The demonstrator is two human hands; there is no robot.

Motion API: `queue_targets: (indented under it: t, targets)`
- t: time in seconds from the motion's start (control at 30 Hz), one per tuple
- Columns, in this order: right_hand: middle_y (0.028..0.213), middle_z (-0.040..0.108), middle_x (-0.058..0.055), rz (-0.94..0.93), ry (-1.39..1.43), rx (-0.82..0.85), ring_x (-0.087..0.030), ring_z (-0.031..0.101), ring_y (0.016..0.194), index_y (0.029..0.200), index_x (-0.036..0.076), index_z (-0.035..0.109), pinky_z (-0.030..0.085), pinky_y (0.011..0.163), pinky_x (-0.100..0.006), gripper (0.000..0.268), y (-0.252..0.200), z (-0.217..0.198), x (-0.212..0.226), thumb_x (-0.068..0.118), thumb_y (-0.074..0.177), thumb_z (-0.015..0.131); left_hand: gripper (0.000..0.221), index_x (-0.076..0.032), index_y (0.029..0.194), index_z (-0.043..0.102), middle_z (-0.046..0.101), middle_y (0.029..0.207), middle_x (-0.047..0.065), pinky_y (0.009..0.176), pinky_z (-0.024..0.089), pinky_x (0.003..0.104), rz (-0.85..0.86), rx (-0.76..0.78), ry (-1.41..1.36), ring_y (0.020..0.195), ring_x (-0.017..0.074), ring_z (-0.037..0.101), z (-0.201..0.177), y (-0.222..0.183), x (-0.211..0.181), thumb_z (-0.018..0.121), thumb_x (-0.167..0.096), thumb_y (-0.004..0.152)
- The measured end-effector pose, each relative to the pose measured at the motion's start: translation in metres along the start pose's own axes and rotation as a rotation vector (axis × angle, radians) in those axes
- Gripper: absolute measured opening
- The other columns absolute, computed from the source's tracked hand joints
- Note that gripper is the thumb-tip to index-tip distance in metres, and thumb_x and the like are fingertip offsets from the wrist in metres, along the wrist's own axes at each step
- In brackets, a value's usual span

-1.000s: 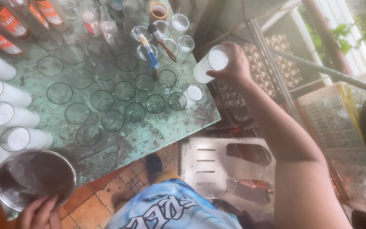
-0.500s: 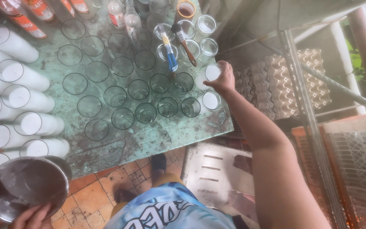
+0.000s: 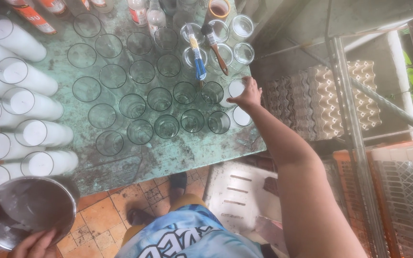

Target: Scooping liquid from a large vat into glasses and arranging them on a table.

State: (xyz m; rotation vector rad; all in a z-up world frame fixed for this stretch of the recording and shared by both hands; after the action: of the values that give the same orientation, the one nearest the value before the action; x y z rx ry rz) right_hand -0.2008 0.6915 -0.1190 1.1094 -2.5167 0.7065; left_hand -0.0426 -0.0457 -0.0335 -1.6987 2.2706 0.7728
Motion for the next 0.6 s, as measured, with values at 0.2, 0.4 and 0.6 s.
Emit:
queue_targets:
  t: [0.2,0.4,0.6]
  targets:
    - [0.144,0.049,-0.004,-0.003,-0.021,-0.005,-0.021,0.045,0.139,0.139,0.016,0.041,0.008,0.126,-0.051,0.097,0.005,0.001,0.000,0.036,0.062,0.098,0.036,0.002,0.128,0.078,0.071,0.132,0.021,0.115,0.053,0.044,-0.064,0.100,0.065,0.121,0.0364,0.069,-0.006,0.010,-0.019,0.062,0.012,0.098]
    - [0.148,0.046,-0.005,0.022,-0.019,0.050,-0.023,0.042,0.142,0.146,0.018,0.037,0.008,0.125,-0.056,0.104,-0.002,0.000,0.003,0.040,0.064,0.096,0.026,0.003,0.123,0.082,0.073,0.124,0.020,0.107,0.056,0.045,-0.016,-0.009,0.086,0.113,0.0353,0.070,-0.014,0.025,-0.056,0.074,0.017,0.102]
    - [0.143,0.053,-0.014,-0.217,0.333,-0.471,-0.029,0.052,0.133,0.144,0.006,0.048,0.038,0.117,-0.041,0.067,-0.066,-0.080,0.017,0.013,0.085,0.079,0.019,0.006,0.119,0.082,0.073,0.119,0.023,0.104,0.057,0.049,0.090,-0.127,-0.005,0.111,0.0394,0.070,-0.007,0.023,-0.040,0.089,0.014,0.104]
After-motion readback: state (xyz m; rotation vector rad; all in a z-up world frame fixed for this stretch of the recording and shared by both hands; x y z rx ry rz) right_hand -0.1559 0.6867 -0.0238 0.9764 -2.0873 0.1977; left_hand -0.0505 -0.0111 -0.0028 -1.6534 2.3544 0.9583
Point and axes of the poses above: each hand's wrist, its own y-axis towards the middle knuckle, its own z-axis out of the palm, x = y × z, the point moved 9 cm from there along y, towards the middle knuckle
